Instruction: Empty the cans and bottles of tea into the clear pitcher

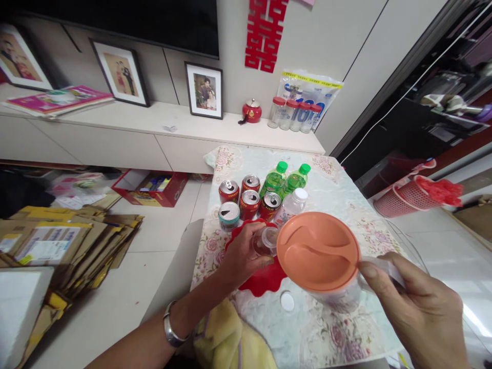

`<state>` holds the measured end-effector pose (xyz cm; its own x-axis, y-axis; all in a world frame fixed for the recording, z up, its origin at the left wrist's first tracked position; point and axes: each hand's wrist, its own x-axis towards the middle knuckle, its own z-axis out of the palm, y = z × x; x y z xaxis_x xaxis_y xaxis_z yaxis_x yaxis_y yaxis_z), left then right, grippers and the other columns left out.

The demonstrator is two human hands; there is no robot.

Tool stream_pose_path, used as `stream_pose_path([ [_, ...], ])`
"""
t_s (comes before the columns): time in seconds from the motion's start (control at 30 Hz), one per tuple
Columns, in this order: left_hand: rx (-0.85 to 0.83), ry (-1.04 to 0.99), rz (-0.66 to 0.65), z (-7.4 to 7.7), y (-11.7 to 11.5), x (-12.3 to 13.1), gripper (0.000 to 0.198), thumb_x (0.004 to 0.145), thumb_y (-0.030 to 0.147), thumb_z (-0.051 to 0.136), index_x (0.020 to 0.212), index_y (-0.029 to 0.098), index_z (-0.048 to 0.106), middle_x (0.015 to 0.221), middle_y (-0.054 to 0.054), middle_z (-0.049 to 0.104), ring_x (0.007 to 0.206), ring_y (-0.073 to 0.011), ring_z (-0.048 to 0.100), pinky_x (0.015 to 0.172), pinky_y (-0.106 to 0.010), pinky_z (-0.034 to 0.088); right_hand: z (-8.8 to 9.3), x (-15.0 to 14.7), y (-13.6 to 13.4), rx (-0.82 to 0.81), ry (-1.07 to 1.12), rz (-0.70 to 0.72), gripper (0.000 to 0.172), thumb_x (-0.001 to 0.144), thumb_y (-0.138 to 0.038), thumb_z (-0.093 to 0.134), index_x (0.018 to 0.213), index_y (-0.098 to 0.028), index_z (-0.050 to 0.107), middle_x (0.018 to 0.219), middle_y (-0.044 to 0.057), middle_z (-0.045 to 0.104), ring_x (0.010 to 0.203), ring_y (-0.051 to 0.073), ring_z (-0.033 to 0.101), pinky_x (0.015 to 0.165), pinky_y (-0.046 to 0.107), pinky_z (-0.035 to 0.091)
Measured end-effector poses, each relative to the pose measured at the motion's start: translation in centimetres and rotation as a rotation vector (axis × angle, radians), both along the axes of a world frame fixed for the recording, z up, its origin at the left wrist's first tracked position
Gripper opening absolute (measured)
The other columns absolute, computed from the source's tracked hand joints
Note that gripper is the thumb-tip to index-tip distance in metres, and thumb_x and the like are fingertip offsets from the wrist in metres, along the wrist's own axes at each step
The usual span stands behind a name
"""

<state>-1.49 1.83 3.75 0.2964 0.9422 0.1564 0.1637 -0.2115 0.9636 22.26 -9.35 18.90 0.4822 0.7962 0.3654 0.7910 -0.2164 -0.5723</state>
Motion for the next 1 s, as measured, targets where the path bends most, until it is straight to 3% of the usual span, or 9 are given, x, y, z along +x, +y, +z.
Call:
stream_pose_path([
  [0.27,0.005,-0.036,-0.049,-0.3,0.1,-0.1,0.069,0.069,0.018,0.088,0.130,0.026,0.058,0.139,-0.007,0.068,0.128,-0.0331,0.066,0.111,-0.055,0.052,0.1,-1.2,-0.4,0.008,0.063,-0.041,0.041,0.082,-0.067,0.066,0.068,-0.029,0.064,0.065,0.001,0.048,0.061,0.017,0.040,0.053,0.028,0.034],
  [0.43,-0.010,-0.029,-0.052,-0.3,0.1,0.0,0.069,0.070,0.018,0.088,0.131,0.027,0.057,0.141,-0.008,0.067,0.128,-0.0325,0.066,0.111,-0.054,0.052,0.5,-0.6,-0.1,0.009,0.028,0.007,0.039,0.073,-0.062,0.074,0.062,-0.025,0.066,0.059,-0.001,0.049,0.054,0.014,0.043,0.047,0.024,0.033],
  [1.0,-0.009,-0.050,-0.055,-0.4,0.0,0.0,0.068,0.071,0.019,0.087,0.131,0.027,0.057,0.141,-0.008,0.067,0.129,-0.0329,0.066,0.112,-0.054,0.053,0.4,-0.4,0.1,0.012,0.028,0.038,0.041,0.074,-0.060,0.074,0.061,-0.022,0.066,0.059,-0.001,0.050,0.053,0.012,0.043,0.047,0.022,0.035],
])
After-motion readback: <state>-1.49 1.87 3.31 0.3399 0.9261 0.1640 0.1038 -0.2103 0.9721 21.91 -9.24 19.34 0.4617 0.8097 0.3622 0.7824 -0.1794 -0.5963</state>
